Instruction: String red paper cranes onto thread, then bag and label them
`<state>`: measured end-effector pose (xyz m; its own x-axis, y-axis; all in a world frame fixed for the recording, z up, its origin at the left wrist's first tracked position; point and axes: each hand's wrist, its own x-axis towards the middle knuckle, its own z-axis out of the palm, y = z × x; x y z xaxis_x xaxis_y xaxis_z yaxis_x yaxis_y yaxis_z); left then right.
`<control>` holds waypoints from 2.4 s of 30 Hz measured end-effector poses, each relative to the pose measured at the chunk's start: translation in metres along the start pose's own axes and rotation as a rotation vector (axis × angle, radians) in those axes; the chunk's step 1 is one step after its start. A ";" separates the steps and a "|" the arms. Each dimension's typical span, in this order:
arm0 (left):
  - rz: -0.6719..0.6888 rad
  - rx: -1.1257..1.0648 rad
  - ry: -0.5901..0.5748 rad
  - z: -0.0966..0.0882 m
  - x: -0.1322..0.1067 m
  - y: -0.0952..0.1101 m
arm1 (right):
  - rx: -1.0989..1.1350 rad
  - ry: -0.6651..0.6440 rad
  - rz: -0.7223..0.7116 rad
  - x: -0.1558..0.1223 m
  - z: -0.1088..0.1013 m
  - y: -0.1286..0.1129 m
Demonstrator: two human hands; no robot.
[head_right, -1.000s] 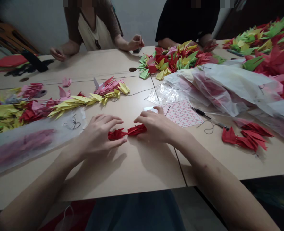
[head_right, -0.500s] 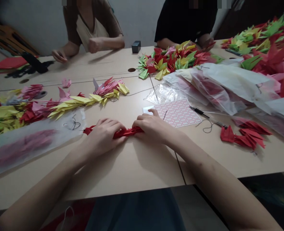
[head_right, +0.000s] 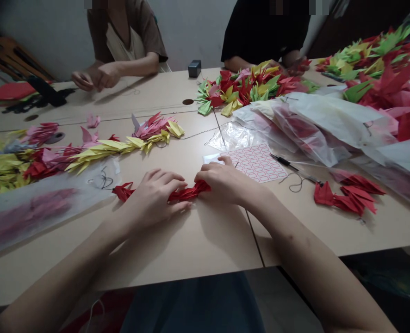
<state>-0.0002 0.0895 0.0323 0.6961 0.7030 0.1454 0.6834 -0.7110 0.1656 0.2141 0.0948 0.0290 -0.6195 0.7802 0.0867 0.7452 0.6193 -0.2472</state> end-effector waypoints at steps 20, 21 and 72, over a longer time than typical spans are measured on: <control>-0.077 -0.018 -0.200 -0.027 -0.008 -0.020 | 0.020 0.023 -0.049 0.003 0.005 -0.003; -0.068 -0.019 -0.179 -0.028 -0.005 -0.016 | 0.013 0.034 -0.051 0.002 0.006 -0.002; -0.063 -0.013 -0.051 0.007 0.014 0.007 | 0.223 -0.058 0.046 0.001 -0.016 0.001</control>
<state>0.0156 0.0943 0.0291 0.6627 0.7441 0.0842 0.7233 -0.6652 0.1855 0.2183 0.0978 0.0437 -0.6044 0.7965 0.0163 0.7040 0.5436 -0.4570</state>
